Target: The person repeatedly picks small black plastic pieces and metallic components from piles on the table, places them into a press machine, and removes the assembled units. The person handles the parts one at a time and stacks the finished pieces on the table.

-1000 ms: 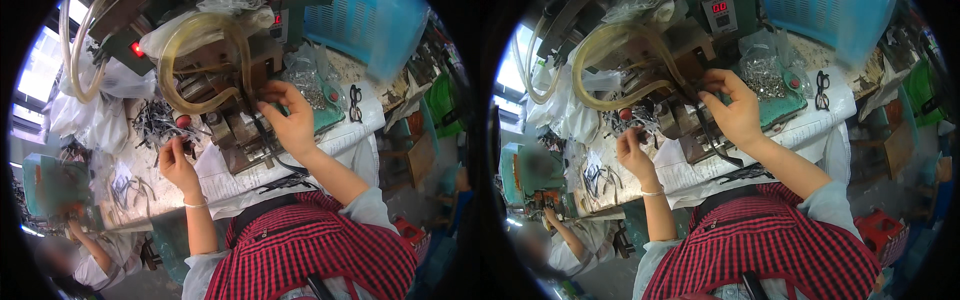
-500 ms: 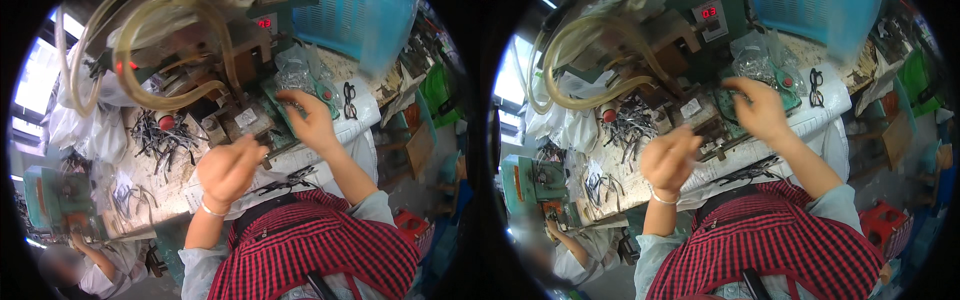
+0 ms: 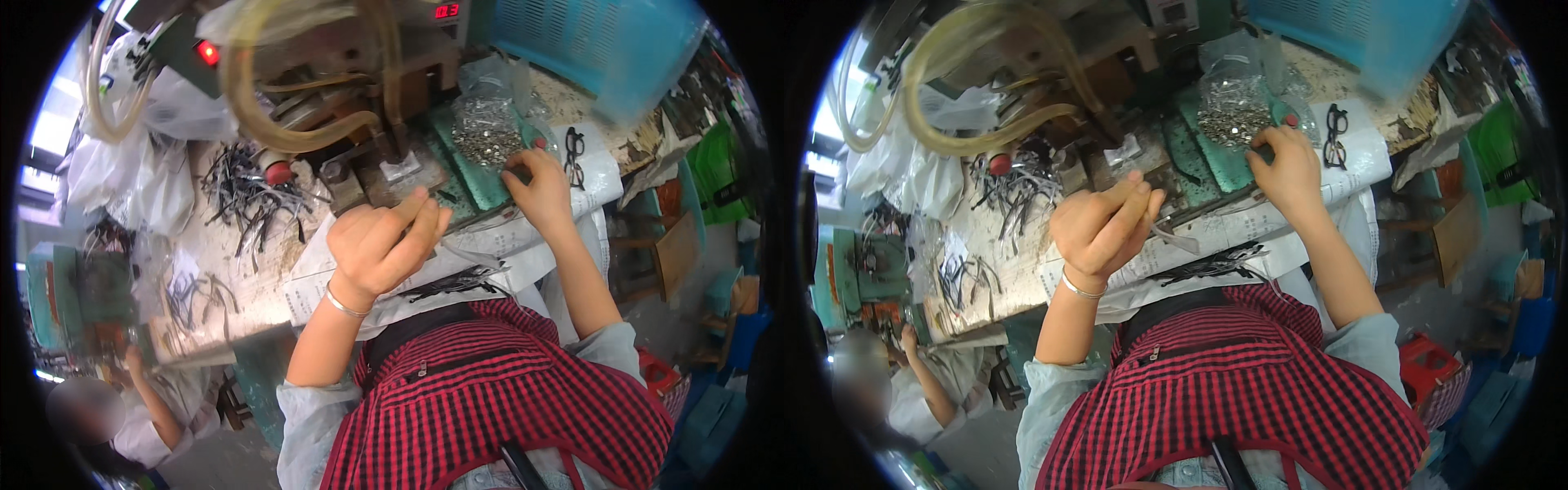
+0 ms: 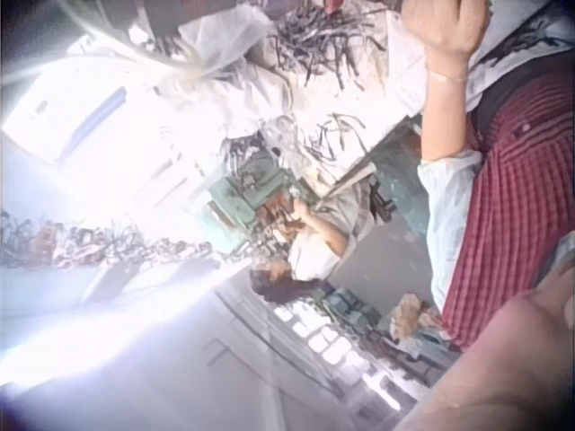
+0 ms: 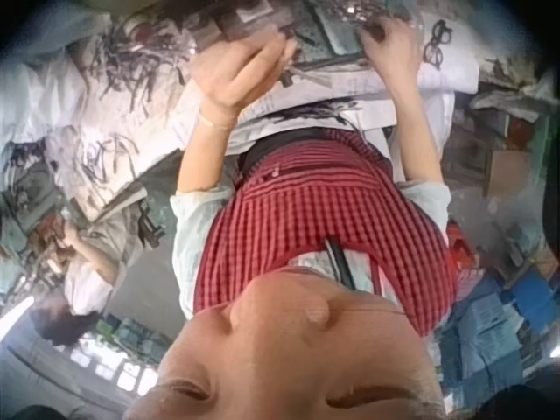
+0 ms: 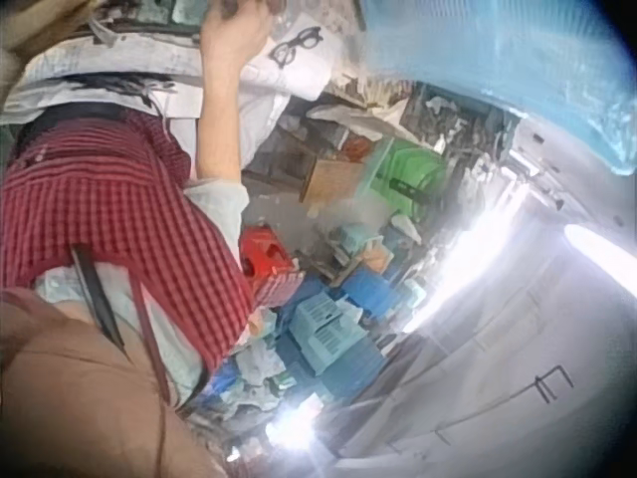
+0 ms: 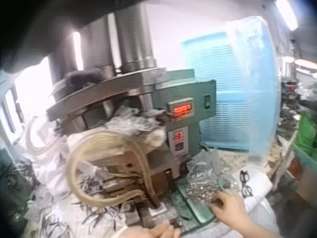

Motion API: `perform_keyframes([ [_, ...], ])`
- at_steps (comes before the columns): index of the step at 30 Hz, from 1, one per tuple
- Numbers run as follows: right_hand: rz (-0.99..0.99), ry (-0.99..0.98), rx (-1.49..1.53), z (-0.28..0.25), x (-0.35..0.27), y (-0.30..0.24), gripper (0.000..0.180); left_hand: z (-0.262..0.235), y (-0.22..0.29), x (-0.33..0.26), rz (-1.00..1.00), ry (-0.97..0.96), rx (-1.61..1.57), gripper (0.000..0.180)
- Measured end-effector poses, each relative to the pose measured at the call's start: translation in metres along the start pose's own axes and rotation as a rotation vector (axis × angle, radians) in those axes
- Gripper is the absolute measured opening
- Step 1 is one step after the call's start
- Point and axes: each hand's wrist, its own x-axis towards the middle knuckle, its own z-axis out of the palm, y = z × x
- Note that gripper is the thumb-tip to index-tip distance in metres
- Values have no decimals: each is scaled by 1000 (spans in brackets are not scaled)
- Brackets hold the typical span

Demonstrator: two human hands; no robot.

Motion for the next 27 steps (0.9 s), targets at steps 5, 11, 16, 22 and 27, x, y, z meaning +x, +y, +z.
perform_keyframes([
  [5,45,-26,-231,21,8,6,15,-14,13,-7,-159,-9,-58,33],
  [11,113,7,-117,14,3,-13,14,-101,48,-48,-437,-153,183,27],
  [16,64,162,323,21,14,-17,14,-164,-44,-46,-715,3,653,18],
  [22,62,66,355,26,21,-29,18,-128,-141,-163,-1065,-950,894,30],
  [27,79,290,176,-14,-29,46,18,-176,-135,-162,-1275,-906,870,18],
])
